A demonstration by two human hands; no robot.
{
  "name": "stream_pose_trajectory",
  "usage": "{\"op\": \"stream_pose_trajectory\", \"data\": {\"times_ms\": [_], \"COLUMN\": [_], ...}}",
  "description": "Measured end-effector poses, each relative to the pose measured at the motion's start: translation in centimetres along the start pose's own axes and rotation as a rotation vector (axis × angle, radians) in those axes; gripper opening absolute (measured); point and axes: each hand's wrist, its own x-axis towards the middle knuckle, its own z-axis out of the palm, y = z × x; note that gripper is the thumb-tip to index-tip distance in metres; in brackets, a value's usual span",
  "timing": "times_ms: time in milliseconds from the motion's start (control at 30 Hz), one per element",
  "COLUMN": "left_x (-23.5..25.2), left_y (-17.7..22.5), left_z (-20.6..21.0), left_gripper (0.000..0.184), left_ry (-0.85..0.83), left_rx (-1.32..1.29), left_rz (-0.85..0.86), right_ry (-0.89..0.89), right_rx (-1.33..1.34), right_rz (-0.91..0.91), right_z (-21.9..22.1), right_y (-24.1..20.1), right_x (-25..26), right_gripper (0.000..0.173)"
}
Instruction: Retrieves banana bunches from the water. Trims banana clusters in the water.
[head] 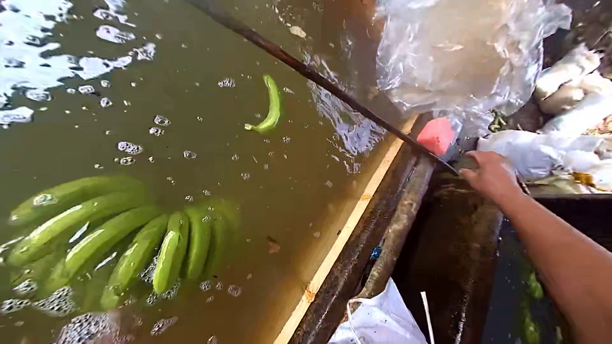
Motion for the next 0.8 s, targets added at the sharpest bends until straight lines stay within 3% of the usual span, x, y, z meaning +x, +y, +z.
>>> {"op": "stream_pose_trajectory", "data": {"times_ms": [100,167,233,333,400,533,633,700,800], "left_x": [0.5,0.5,0.3,-0.3,-1.2,-4.2,-4.0,-2.1,1.2], "left_y": [-0.6,-0.6,0.0,1.8,3.7,9.0,12.1,13.5,14.3], "left_z": [2.2,4.0,5.3,6.8,7.4,9.8,10.9,11.2,11.4], "left_gripper": [0.046,0.038,0.028,0.028,0.035,0.028,0.039,0.038,0.057], "left_ry": [-0.082,-0.092,-0.032,0.122,0.098,-0.140,-0.376,-0.375,-0.409], "left_rx": [-0.397,-0.459,-0.375,-0.240,-0.255,-0.507,-0.596,-0.321,0.687], "left_rz": [-0.042,-0.057,-0.052,-0.047,-0.023,0.122,0.264,0.421,0.605], "right_ry": [-0.252,-0.428,-0.414,-0.176,-0.098,-0.081,-0.096,-0.100,-0.101], "right_rx": [0.186,0.263,0.255,0.203,0.191,0.156,0.149,0.176,0.240], "right_rz": [-0.512,-0.822,-1.029,-1.045,-1.011,-0.966,-0.925,-0.916,-0.893], "right_z": [5.6,9.2,12.2,14.8,15.5,15.5,15.2,15.1,14.2], "right_y": [-5.5,-8.7,-10.5,-10.8,-10.8,-11.1,-10.9,-10.4,-10.1], "right_x": [-5.9,-10.8,-14.5,-16.8,-17.2,-17.9,-18.3,-18.1,-17.4], "right_gripper": [0.021,0.019,0.015,0.017,0.021,0.020,0.020,0.024,0.027]}}
